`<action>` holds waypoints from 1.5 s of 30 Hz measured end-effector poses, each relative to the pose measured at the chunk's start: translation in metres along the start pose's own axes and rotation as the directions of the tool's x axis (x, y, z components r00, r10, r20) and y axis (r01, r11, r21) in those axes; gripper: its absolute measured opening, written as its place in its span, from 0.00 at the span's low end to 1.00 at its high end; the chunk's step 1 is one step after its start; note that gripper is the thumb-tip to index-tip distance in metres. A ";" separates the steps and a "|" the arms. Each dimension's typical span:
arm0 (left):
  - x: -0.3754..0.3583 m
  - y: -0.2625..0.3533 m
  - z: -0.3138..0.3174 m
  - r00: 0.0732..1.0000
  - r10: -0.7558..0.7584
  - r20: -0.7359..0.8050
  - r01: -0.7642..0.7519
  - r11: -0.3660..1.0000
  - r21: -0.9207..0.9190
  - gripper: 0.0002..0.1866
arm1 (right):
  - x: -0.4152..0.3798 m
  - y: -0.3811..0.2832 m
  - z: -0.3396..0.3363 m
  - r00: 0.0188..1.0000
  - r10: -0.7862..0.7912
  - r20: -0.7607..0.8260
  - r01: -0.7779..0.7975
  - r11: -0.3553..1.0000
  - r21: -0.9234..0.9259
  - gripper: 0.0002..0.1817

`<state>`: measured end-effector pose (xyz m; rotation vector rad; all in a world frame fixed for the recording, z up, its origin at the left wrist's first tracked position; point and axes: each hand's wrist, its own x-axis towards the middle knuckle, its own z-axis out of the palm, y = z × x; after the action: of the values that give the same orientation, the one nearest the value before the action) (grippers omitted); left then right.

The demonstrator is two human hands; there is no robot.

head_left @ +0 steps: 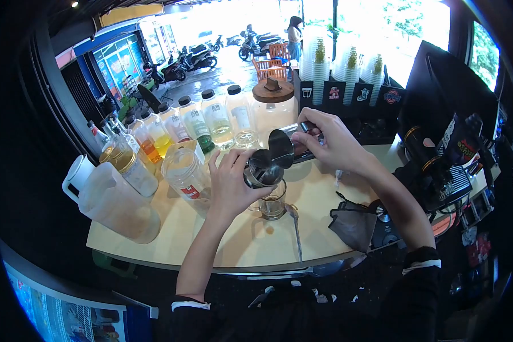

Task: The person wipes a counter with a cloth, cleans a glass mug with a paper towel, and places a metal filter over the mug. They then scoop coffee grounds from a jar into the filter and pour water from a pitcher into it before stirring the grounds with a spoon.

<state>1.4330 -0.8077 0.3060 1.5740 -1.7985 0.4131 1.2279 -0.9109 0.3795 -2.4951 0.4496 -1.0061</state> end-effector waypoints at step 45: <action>-0.002 -0.034 0.019 0.946 -0.169 0.277 0.295 0.803 -0.518 0.41 | -0.121 0.157 0.097 0.739 0.619 -0.266 -0.341 0.684 0.645 0.08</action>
<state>1.4603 -0.8256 0.2845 1.4213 -1.6435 -0.3950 1.1923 -0.9695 0.1696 -1.4575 0.7960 -1.2686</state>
